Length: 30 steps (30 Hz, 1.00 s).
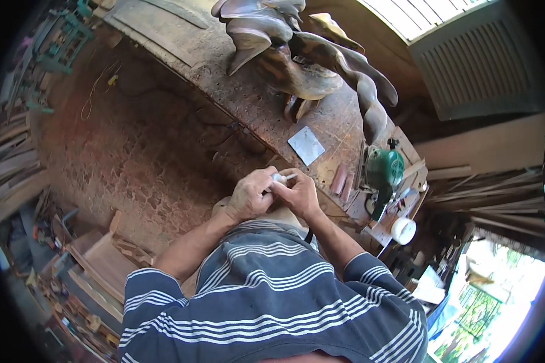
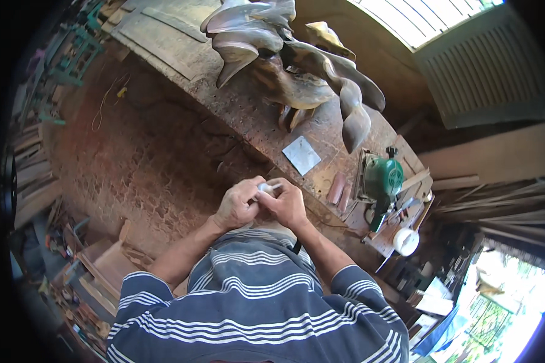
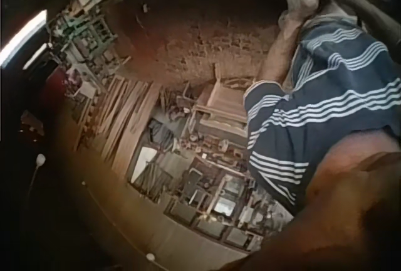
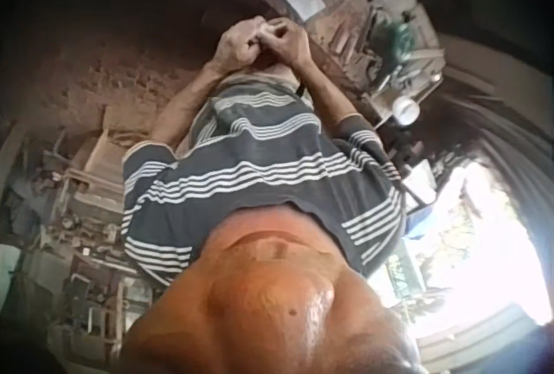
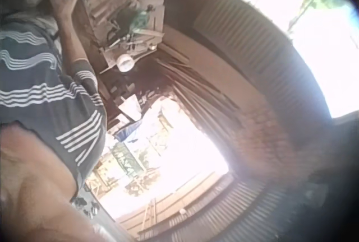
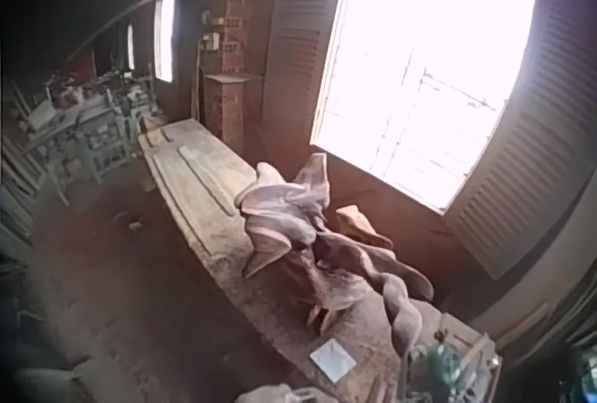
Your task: Sanding, applying adhesive to cracks, and polishing a large wooden sculpture featuring duck heads.
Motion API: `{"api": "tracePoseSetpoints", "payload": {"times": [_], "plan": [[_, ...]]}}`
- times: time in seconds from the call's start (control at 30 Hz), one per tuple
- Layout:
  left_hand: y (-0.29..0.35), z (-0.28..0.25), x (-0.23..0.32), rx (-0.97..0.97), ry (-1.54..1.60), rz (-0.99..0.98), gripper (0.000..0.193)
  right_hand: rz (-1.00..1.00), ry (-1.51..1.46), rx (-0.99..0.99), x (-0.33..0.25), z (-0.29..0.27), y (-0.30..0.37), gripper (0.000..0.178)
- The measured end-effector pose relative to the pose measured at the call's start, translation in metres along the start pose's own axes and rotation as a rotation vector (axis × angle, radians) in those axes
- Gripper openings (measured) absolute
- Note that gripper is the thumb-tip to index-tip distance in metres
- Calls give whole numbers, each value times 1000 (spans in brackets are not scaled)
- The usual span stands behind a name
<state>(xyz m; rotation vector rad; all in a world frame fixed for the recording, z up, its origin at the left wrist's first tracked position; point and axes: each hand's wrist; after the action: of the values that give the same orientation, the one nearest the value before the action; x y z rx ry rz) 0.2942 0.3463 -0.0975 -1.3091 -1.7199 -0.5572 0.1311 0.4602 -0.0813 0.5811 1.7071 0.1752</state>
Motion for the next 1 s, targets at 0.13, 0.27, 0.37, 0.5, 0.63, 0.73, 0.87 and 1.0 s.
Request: {"api": "tracePoseSetpoints", "payload": {"times": [0.13, 0.27, 0.37, 0.5, 0.63, 0.73, 0.87, 1.0], "plan": [[-46, 3, 7, 179, 25, -51, 38, 25, -238, -168, 2, -41, -32, 35], [-85, 13, 0, 359, -50, -189, 27, -15, 225, 97, 38, -113, -72, 47], [-123, 21, -8, 414, -77, -230, 20, 83, 826, 400, 66, -164, -128, 62], [-161, 24, -26, 493, -122, -303, 17, -446, 583, 339, -82, -177, -88, 51], [-198, 20, -31, 458, -134, -307, 22, -342, 763, 448, -63, -183, -128, 51], [-217, 16, -44, 513, -172, -292, 17, -301, 669, 341, -70, -191, -135, 52], [-231, 9, -48, 477, -162, -320, 17, -219, 542, 236, -80, -203, -144, 54], [-240, 2, -48, 467, -162, -336, 16, -150, 419, 150, -88, -206, -138, 56]]}}
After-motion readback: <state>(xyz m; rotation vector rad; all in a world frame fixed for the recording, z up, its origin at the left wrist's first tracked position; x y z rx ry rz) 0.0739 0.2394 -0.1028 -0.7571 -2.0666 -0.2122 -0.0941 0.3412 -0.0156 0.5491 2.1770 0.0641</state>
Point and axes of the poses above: each hand's wrist, its own y-axis away from the middle knuckle, its own z-axis out of the palm, x = y × z, and after that the axes turned 12 degrees about -x, right-handed
